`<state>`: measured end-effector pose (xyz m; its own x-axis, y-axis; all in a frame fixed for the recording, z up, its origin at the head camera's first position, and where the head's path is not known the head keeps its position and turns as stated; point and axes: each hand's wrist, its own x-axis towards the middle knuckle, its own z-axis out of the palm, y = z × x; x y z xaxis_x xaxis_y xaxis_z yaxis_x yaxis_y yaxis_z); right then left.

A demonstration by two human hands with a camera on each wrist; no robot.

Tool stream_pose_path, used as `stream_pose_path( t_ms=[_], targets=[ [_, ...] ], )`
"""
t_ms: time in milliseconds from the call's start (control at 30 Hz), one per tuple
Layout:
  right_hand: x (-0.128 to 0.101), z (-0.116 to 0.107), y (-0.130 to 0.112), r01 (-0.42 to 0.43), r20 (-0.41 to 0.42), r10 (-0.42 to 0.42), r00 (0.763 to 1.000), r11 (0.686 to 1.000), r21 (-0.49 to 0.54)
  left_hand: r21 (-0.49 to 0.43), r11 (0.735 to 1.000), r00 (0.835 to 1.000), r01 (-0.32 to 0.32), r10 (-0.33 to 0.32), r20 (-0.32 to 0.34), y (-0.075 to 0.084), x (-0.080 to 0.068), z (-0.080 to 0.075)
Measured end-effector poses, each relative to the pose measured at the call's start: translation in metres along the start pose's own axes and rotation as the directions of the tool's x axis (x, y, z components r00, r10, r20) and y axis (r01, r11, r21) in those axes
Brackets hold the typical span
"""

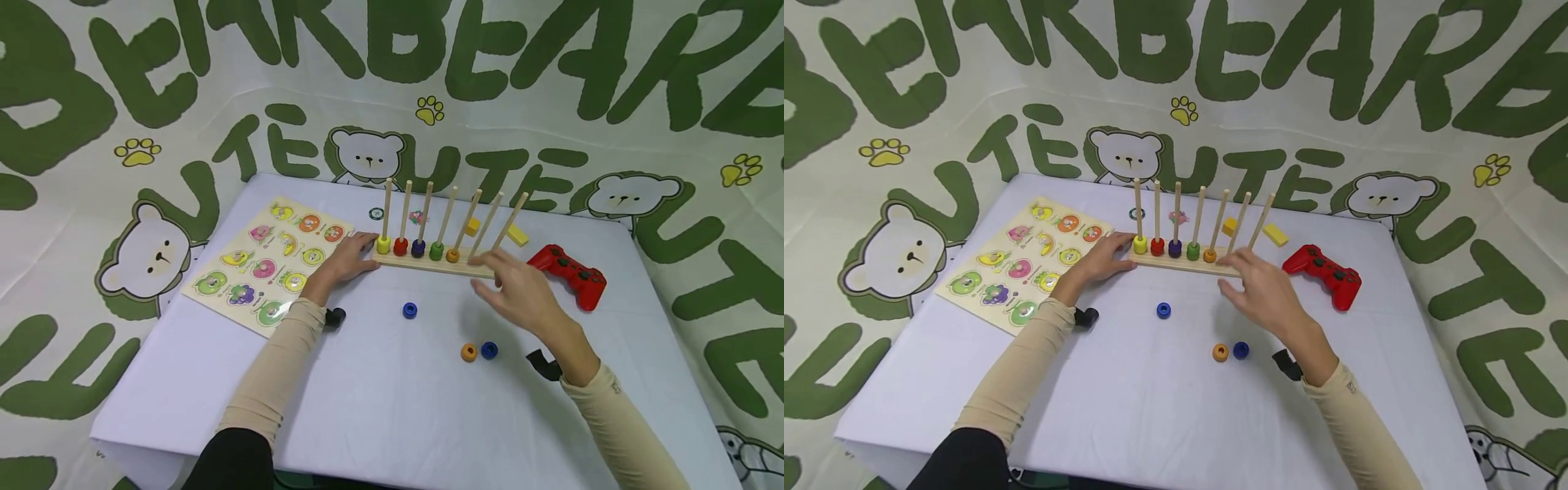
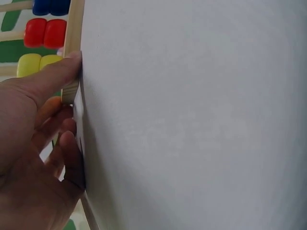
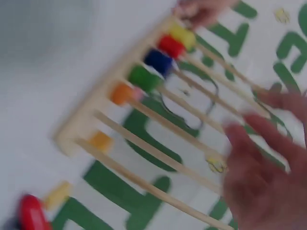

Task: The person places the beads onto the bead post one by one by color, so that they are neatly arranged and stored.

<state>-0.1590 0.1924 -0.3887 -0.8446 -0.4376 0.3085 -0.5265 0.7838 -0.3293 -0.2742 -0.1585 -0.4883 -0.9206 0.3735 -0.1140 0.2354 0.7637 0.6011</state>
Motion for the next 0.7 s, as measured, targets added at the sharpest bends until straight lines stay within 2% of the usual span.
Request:
stream_pose_path(
  t_ms=[33, 100, 200, 300, 467, 567, 700],
  targets=[
    [-0.009, 0.006, 0.001, 0.022, 0.108, -0.021, 0.994, 1.000, -0.005, 0.002, 1.000, 1.000, -0.001, 0.001, 0.000, 0.000, 0.000, 0.000],
    [-0.025, 0.017, 0.005, 0.062, 0.282, -0.061, 0.958, 0.998, 0.003, 0.007, 1.000, 1.000, -0.003, 0.003, 0.001, 0.000, 0.000, 0.000],
    [-0.044, 0.033, 0.009, 0.093, 0.394, -0.097, 0.914, 0.995, 0.028, 0.004, 1.000, 1.000, 0.000, 0.000, 0.005, 0.001, 0.000, 0.000],
    [-0.055, 0.043, 0.010, 0.107, 0.411, -0.109, 0.905, 0.994, 0.028, 0.001, 1.000, 1.000, 0.004, -0.004, 0.010, 0.002, 0.000, 0.000],
    [-0.062, 0.053, 0.011, 0.158, 0.369, -0.156, 0.916, 0.987, 0.023, -0.002, 1.000, 1.000, 0.015, -0.015, 0.015, 0.003, 0.000, 0.000],
    [-0.060, 0.054, 0.009, 0.164, 0.343, -0.161, 0.926, 0.986, 0.019, -0.004, 1.000, 1.000, 0.011, -0.011, 0.015, 0.003, 0.001, 0.000],
    [-0.048, 0.045, 0.005, 0.127, 0.311, -0.132, 0.941, 0.991, 0.037, -0.007, 1.000, 1.000, 0.011, -0.011, 0.012, 0.004, 0.000, 0.000]
  ],
)
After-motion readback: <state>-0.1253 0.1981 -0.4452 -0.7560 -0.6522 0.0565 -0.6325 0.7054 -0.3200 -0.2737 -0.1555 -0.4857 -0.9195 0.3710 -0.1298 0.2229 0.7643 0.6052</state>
